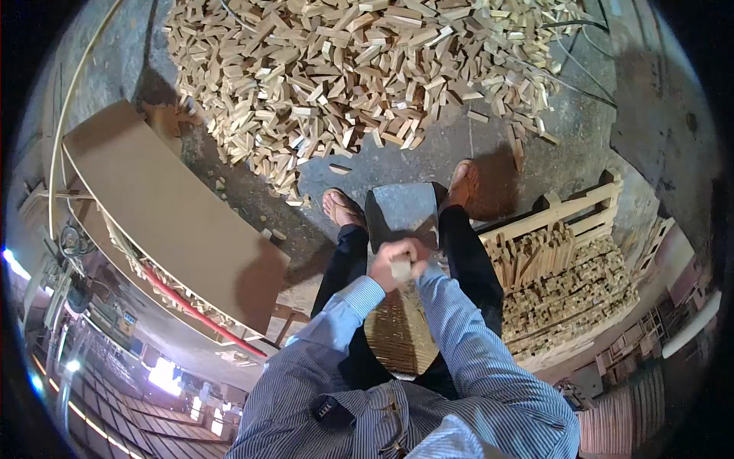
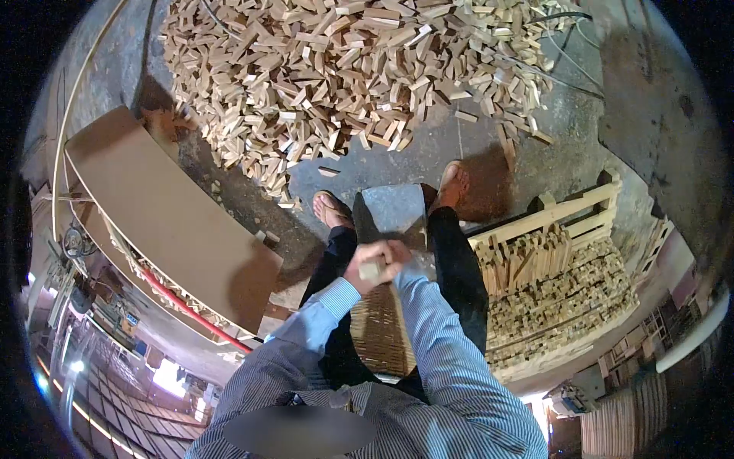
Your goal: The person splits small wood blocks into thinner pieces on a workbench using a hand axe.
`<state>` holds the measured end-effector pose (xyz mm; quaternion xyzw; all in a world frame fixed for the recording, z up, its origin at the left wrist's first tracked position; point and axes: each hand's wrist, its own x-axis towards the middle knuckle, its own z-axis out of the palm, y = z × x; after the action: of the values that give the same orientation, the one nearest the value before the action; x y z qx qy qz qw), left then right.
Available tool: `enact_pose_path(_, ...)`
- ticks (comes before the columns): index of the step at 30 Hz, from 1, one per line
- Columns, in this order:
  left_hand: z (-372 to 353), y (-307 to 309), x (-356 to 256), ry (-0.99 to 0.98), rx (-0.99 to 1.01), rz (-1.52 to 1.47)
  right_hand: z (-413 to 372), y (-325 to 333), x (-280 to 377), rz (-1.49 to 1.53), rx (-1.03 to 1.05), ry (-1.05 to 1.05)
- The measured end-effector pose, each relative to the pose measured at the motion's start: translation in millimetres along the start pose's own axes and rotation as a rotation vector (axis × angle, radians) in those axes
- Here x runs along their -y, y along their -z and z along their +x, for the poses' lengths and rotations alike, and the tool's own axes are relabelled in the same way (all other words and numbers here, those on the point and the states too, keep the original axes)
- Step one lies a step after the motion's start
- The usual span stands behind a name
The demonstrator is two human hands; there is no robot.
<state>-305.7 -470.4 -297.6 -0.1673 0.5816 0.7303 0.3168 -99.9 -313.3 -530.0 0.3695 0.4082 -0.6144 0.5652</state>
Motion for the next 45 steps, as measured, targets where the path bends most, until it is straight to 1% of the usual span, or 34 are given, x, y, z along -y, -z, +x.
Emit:
enact_pose_path(1,13.9,12.9,10.7,-0.086,-0.036,0.076,3.9,-5.0,11.3,0.031,-0.001,-0.004)
enact_pose_path(2,28.8,24.2,-14.3,0.033,-0.017,0.141,4.0,-12.5,27.1,0.063,0.000,-0.008)
enact_pose_path(4,47.5,41.4,-28.0,0.133,0.048,0.118,4.3,-27.4,58.9,0.130,0.008,-0.003)
enact_pose_path(5,50.3,44.0,-27.9,0.129,0.048,0.118,3.2,-33.6,78.8,0.170,0.015,0.002)
enact_pose_path(7,48.2,45.3,-23.2,-0.178,0.066,0.224,-4.4,-43.8,119.4,0.234,0.036,0.024)
enact_pose_path(8,47.3,48.0,-55.1,-0.354,0.091,0.247,-8.7,-53.4,153.4,0.274,0.062,0.045)
enact_pose_path(9,44.3,53.0,-45.7,-0.335,0.063,0.268,-4.0,-56.2,178.6,0.347,0.093,0.033)
enact_pose_path(10,42.7,55.4,-34.5,-0.318,0.036,0.288,32.3,-35.6,165.3,0.649,0.185,-0.129)
enact_pose_path(11,55.7,57.6,-36.0,-0.373,-0.032,0.211,46.5,-46.3,192.2,0.665,0.117,-0.059)
enact_pose_path(12,85.4,64.1,-41.1,-0.443,-0.111,0.135,62.8,-56.7,237.7,0.664,0.058,0.019)
enact_pose_path(14,124.7,83.2,-90.2,-0.497,-0.186,0.355,55.4,-82.7,334.9,0.432,0.161,0.105)
enact_pose_path(15,139.7,95.5,-113.3,-0.499,-0.164,0.328,39.2,-101.7,374.4,0.328,0.187,0.147)
enact_pose_path(16,156.3,105.8,-128.5,-0.516,-0.142,0.299,19.8,-122.6,402.9,0.232,0.182,0.209)
enact_pose_path(17,163.2,119.0,-131.0,-0.453,-0.189,0.249,12.8,-138.1,417.2,0.123,0.155,0.302)
enact_pose_path(18,161.7,126.2,-128.7,-0.373,-0.233,0.192,8.1,-146.8,418.5,0.032,0.117,0.389)
enact_pose_path(19,157.8,121.6,-109.6,-0.411,-0.184,0.277,23.6,-133.6,396.2,-0.101,0.093,0.600)
enact_pose_path(20,145.3,105.2,-101.6,-0.597,-0.098,0.253,51.8,-113.4,371.3,0.055,0.173,0.508)
enact_pose_path(21,119.6,101.9,-67.6,-0.394,-0.027,0.384,80.5,-92.8,345.9,0.211,0.236,0.408)
enact_pose_path(22,101.8,90.0,-54.6,-0.447,0.013,0.453,80.2,-82.5,335.1,0.563,0.326,-0.028)
enact_pose_path(23,83.9,78.0,-41.9,-0.502,0.051,0.519,77.2,-80.2,321.7,0.552,0.249,-0.057)
enact_pose_path(24,70.7,78.1,-24.6,-0.551,0.083,0.512,60.6,-89.4,313.4,0.460,0.072,0.023)
enact_pose_path(27,39.4,83.2,8.2,-0.540,0.136,0.554,61.4,-94.5,276.6,0.581,0.067,0.003)
enact_pose_path(29,28.9,93.2,19.3,-0.560,0.227,0.732,66.2,-95.8,262.7,0.600,0.105,0.131)
enact_pose_path(30,19.5,92.6,25.1,-0.558,0.232,0.735,67.6,-94.4,252.1,0.606,0.106,0.132)
enact_pose_path(32,5.1,85.6,37.5,-0.527,0.320,0.907,68.8,-86.8,239.6,0.545,0.124,0.170)
enact_pose_path(33,1.0,82.0,43.7,-0.472,0.441,0.942,57.7,-85.9,235.6,0.470,0.052,0.204)
enact_pose_path(34,-2.1,70.7,51.7,-0.417,0.520,1.037,51.7,-84.1,236.8,0.469,0.056,0.212)
enact_pose_path(36,-10.4,42.3,65.0,-0.466,0.367,0.996,44.4,-64.8,228.4,0.346,0.070,0.202)
enact_pose_path(37,-13.0,26.7,69.1,-0.449,0.304,0.967,44.6,-54.7,227.8,0.355,0.122,0.192)
enact_pose_path(38,-15.2,10.0,68.6,-0.425,0.237,0.934,38.9,-50.7,235.0,0.348,0.118,0.191)
enact_pose_path(39,-18.0,-5.8,62.2,-0.447,0.166,0.879,27.7,-49.0,241.5,0.307,0.139,0.154)
enact_pose_path(41,-34.2,-26.2,51.1,-0.442,0.195,0.906,-2.5,-48.1,245.6,0.240,0.162,0.111)
enact_pose_path(43,-50.1,-38.7,35.2,-0.451,0.215,1.012,-30.1,-55.5,252.1,0.192,0.164,0.148)
enact_pose_path(45,-76.1,-53.0,11.3,-0.464,0.202,1.022,-65.5,-68.4,255.0,0.173,0.163,0.175)
